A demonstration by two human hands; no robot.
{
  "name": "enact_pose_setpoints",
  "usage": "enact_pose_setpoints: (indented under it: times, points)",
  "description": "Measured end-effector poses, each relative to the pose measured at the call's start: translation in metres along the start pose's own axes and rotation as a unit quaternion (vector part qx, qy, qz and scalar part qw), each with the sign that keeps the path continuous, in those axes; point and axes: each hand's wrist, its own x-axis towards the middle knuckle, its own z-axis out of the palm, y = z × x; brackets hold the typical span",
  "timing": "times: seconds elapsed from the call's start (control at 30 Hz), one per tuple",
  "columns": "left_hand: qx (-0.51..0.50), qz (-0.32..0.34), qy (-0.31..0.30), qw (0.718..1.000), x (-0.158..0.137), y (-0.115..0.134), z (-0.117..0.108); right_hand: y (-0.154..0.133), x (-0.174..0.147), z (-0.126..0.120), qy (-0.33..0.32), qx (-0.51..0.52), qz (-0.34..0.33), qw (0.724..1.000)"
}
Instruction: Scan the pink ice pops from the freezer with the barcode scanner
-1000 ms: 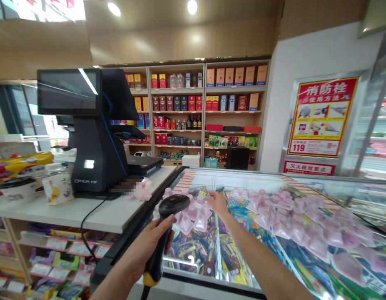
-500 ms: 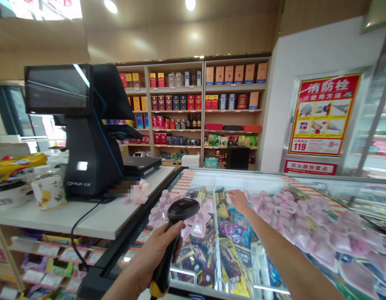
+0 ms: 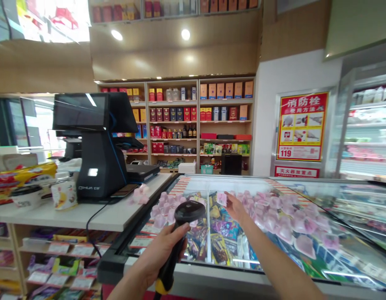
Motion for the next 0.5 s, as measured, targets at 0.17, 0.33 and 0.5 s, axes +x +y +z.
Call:
enact_pose_setpoints:
  times: [0.17,0.33,0.5]
  points:
    - [-0.009,-0.001,0.000,1.000,-0.009,-0.004,0.001,-0.002,-0.013,0.010,-0.011,0.003,-0.005,1.000]
    - [-0.001,0.002,0.008,1.000,-0.014,0.000,-0.003,0.000,-0.016,0.016,-0.016,-0.003,-0.008,1.000]
    - [-0.006,0.010,0.018,1.000,-0.013,0.003,-0.009,0.006,-0.017,0.019,-0.017,-0.036,-0.019,0.999]
